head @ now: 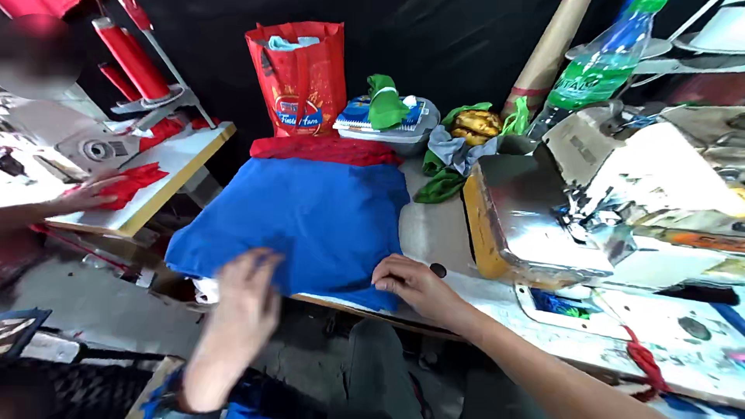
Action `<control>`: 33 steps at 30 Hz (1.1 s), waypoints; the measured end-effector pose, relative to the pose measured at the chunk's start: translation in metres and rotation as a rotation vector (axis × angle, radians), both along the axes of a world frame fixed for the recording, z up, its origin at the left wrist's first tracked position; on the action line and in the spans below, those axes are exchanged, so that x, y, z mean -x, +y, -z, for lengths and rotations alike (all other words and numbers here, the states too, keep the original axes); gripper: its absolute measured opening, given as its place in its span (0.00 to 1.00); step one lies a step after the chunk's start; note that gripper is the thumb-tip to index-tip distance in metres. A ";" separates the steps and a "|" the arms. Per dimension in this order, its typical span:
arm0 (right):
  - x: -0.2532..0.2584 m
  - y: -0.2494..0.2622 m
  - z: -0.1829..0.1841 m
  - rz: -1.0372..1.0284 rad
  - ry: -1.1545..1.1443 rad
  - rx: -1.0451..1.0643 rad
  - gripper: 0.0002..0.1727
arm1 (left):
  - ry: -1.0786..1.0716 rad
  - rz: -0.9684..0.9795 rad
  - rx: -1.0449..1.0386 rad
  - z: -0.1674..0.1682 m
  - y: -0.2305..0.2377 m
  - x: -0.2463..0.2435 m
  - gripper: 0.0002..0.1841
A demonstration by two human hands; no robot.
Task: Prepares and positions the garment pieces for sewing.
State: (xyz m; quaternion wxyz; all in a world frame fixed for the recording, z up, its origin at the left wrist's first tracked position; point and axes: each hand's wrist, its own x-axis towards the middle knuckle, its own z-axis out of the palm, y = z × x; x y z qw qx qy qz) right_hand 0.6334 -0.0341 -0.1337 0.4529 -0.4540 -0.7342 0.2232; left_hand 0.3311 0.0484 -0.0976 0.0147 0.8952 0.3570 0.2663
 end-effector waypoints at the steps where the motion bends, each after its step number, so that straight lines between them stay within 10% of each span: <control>1: 0.001 0.002 -0.002 0.026 0.047 0.031 0.07 | -0.084 0.104 0.054 0.005 -0.013 -0.025 0.19; 7: 0.004 0.010 -0.006 0.099 0.192 0.052 0.05 | -0.461 0.211 0.366 0.027 -0.028 -0.106 0.11; 11: -0.003 0.007 0.001 0.035 0.157 0.087 0.23 | -0.594 0.184 0.513 0.032 -0.024 -0.100 0.07; 17: 0.003 0.007 0.010 0.098 0.266 0.052 0.14 | -0.690 0.162 0.614 0.026 -0.029 -0.098 0.08; 33: 0.000 0.003 0.016 0.207 0.053 -0.397 0.09 | -0.569 0.102 0.734 0.006 -0.012 -0.094 0.04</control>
